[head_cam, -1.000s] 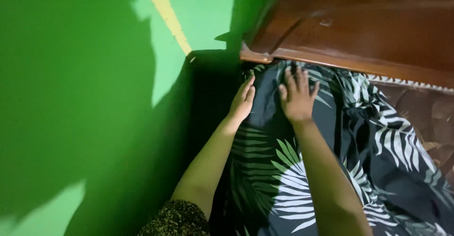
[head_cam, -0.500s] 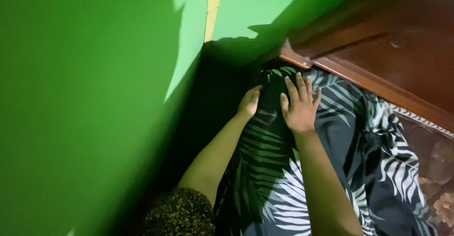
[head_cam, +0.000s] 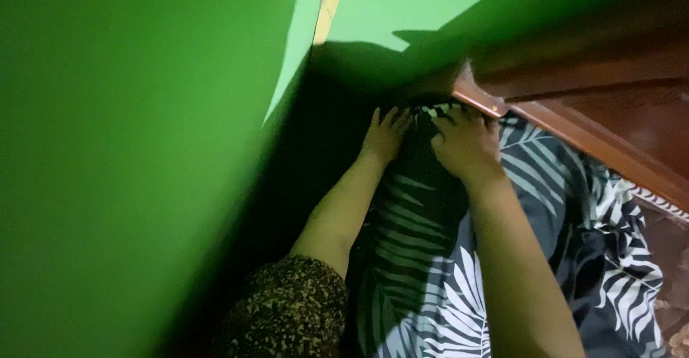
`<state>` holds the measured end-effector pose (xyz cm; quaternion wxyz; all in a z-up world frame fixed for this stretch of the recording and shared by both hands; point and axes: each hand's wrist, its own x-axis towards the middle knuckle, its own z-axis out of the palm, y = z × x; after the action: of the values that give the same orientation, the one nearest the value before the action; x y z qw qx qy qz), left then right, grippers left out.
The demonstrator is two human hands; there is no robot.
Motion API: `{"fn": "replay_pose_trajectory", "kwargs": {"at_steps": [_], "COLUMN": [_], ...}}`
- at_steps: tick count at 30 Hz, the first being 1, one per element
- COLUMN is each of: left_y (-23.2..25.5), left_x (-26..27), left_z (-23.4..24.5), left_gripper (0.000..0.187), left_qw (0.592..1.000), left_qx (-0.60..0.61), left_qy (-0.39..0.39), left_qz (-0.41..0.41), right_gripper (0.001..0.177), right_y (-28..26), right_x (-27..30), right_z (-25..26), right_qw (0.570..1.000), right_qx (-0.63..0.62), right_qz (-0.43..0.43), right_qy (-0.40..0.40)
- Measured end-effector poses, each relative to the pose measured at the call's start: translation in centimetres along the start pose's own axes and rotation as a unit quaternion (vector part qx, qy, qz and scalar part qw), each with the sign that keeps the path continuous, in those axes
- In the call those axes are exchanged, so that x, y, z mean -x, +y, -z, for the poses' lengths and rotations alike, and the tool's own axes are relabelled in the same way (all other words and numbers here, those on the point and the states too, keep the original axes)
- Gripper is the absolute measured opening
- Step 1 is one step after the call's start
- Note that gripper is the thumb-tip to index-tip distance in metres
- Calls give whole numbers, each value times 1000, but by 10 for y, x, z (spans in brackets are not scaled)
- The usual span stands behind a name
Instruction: The person spreads a patterned sheet over a mattress and then tucks the edges of the sheet under the corner of the mattress and headboard by hand.
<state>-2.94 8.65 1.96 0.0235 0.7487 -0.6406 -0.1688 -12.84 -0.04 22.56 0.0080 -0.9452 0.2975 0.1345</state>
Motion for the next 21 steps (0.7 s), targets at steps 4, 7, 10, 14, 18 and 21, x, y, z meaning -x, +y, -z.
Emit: {"fn": "replay_pose_trajectory", "kwargs": {"at_steps": [4,7,10,14,18,21], "left_y": [-4,-5,-4,3,11,8], "left_x": [-13,-27,-28,-52,-70,-79], "left_z": [-7,-15,-22,-24,-37,-44], "left_gripper": [61,55,59,52,55,46], "left_qw": [997,996,980,951,965,977], "left_qx": [-45,-51,-173,-262,-233,-187], "left_qy": [-33,-32,-8,-93,-57,-54], "left_qz": [-45,-70,-100,-137,-106,-90], "right_gripper": [48,49,50,48,48,46], "right_y": [6,3,1,1,3,5], "right_x": [-5,-8,-7,-5,-5,-6], "right_z": [0,1,2,1,-2,-9], "right_qw": [999,999,997,996,995,997], "right_qx": [-14,-18,-45,-47,-79,-79], "right_qz": [-1,-5,-14,-33,-32,-13], "right_qy": [-43,-48,-56,-70,-54,-18]}}
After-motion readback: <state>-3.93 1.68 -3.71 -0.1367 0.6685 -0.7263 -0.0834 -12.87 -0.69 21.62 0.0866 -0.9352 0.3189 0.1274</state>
